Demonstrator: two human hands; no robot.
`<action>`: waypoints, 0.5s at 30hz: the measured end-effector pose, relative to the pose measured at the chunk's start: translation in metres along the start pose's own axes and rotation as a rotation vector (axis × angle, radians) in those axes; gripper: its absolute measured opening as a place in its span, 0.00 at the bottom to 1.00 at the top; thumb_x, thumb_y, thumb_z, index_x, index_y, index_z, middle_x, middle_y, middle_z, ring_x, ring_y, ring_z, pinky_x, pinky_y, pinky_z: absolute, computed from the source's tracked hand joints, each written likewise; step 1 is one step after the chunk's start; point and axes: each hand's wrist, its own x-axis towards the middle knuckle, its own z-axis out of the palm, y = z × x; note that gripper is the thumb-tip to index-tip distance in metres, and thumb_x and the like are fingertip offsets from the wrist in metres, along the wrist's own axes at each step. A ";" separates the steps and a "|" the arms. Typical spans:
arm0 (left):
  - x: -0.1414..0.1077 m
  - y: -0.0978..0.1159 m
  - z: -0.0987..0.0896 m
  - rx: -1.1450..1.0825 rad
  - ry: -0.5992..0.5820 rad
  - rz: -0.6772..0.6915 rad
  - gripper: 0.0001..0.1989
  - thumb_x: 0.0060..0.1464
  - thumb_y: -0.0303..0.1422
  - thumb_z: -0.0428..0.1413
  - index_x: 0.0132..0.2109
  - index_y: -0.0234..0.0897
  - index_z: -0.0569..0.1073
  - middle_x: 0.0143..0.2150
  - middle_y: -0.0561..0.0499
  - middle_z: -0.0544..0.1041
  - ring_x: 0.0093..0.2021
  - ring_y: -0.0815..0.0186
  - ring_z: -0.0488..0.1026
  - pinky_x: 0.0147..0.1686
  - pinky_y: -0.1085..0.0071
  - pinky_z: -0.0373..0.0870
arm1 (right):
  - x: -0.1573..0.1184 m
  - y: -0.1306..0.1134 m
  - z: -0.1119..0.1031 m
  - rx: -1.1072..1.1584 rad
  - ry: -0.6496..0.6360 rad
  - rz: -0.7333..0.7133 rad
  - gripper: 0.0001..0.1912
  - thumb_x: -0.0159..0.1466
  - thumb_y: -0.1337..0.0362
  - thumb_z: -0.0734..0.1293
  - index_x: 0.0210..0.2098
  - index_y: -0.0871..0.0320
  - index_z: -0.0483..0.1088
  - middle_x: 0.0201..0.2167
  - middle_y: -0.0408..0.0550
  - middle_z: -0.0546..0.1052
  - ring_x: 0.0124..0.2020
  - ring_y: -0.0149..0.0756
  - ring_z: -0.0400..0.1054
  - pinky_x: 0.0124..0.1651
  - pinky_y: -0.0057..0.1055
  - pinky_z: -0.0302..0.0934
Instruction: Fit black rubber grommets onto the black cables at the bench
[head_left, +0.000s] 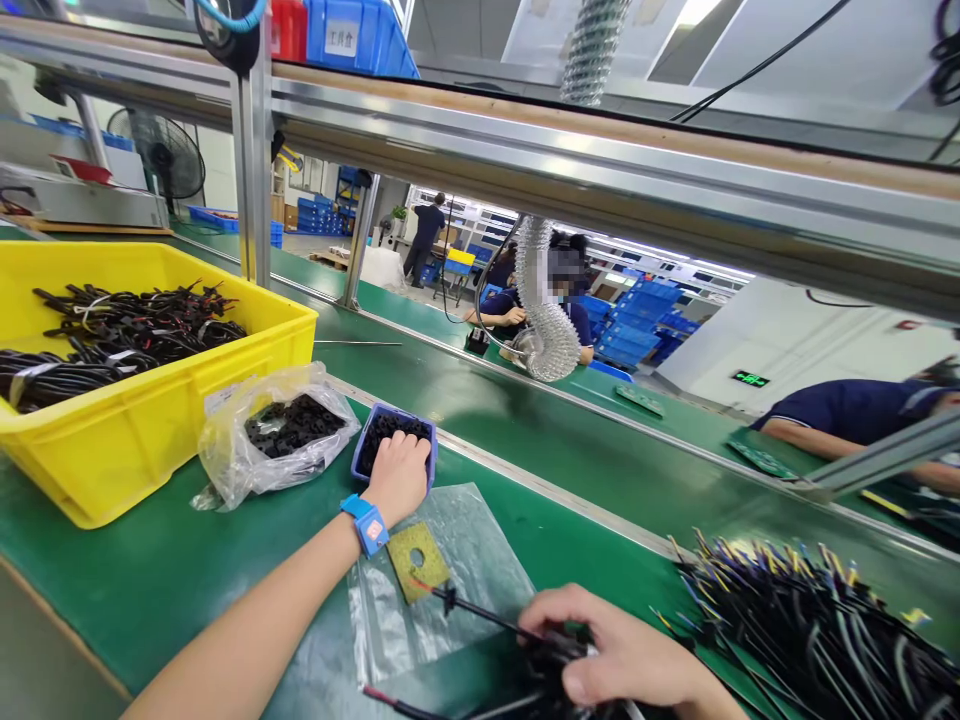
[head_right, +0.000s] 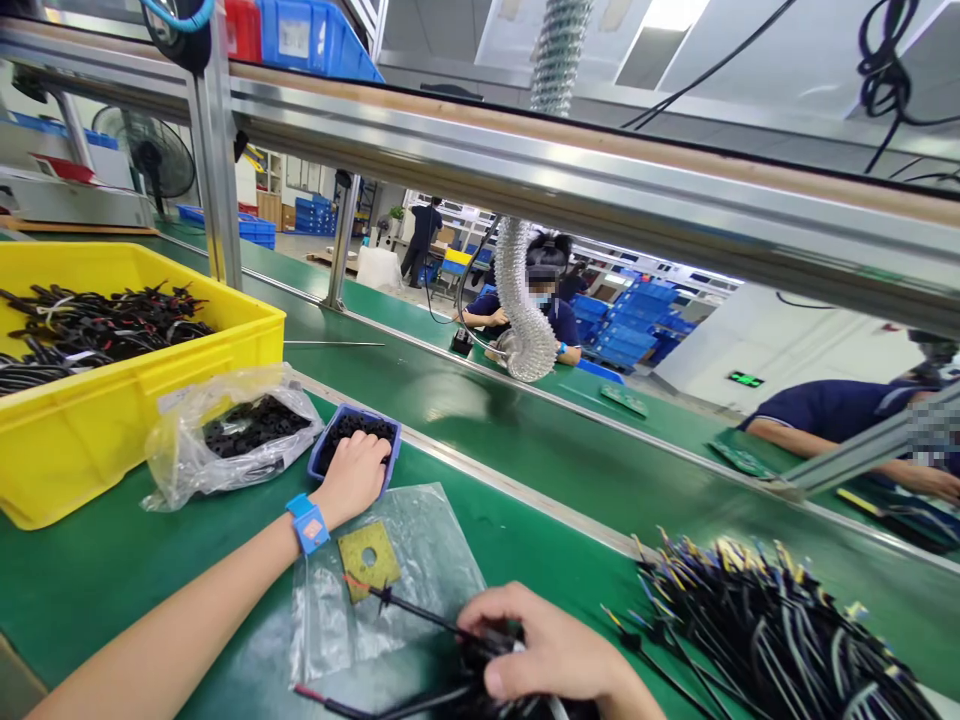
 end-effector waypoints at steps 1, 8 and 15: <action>0.000 0.000 0.001 -0.002 0.004 0.000 0.09 0.55 0.24 0.44 0.39 0.35 0.67 0.39 0.45 0.70 0.42 0.56 0.62 0.40 0.62 0.58 | -0.003 0.004 -0.003 0.018 0.028 0.001 0.31 0.50 0.42 0.67 0.42 0.61 0.73 0.40 0.53 0.74 0.42 0.45 0.66 0.46 0.35 0.59; 0.000 0.000 0.006 -0.024 0.017 -0.007 0.10 0.58 0.26 0.43 0.37 0.34 0.68 0.39 0.43 0.69 0.44 0.55 0.61 0.42 0.60 0.57 | 0.013 0.006 -0.012 -0.032 0.119 0.109 0.26 0.57 0.46 0.62 0.41 0.62 0.73 0.40 0.52 0.76 0.42 0.45 0.68 0.46 0.36 0.59; -0.002 -0.002 0.006 -0.124 0.022 -0.053 0.06 0.58 0.27 0.45 0.40 0.34 0.66 0.41 0.43 0.68 0.45 0.55 0.60 0.45 0.59 0.57 | 0.027 -0.056 0.005 -0.359 0.362 0.028 0.16 0.62 0.55 0.58 0.38 0.56 0.73 0.39 0.51 0.75 0.42 0.43 0.67 0.46 0.34 0.58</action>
